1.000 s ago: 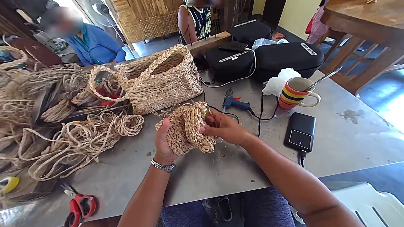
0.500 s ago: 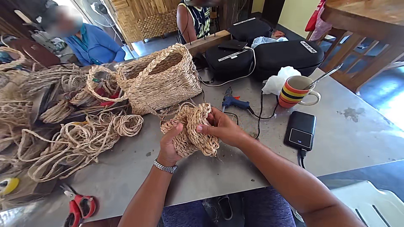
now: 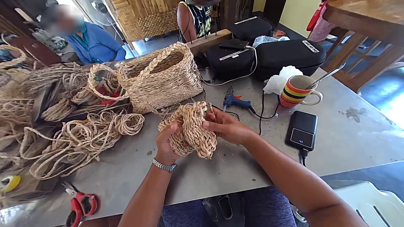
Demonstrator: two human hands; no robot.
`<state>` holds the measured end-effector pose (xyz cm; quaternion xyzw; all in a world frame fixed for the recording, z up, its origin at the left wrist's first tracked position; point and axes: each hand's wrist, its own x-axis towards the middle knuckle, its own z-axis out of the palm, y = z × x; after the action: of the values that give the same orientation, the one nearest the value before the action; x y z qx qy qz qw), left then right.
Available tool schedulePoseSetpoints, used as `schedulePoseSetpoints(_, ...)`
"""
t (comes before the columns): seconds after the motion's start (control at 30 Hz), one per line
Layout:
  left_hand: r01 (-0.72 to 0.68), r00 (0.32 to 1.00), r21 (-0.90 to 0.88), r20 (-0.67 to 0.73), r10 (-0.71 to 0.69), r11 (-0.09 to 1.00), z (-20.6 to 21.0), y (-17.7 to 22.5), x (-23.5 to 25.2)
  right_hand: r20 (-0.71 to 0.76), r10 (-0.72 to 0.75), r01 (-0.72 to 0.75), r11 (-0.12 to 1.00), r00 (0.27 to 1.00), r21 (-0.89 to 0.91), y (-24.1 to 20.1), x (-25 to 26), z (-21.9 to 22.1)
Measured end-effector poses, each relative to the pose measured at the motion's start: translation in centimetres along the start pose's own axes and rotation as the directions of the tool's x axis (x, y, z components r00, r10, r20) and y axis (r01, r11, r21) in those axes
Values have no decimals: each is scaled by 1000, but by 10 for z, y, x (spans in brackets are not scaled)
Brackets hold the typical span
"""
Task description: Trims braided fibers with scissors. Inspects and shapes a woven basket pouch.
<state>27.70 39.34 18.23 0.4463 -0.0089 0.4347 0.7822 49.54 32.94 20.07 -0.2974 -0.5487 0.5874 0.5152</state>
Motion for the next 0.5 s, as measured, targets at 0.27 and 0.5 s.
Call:
schedulePoseSetpoints(0.27,40,998,69,-43,-37,997,5,-3,1,-100,-146,103,933,984,-344,4,2,5)
schedulePoseSetpoints(0.5,25,998,67,-51,-22,997,1,-3,1,-84,-113,82,946,990,-314,1,1,3)
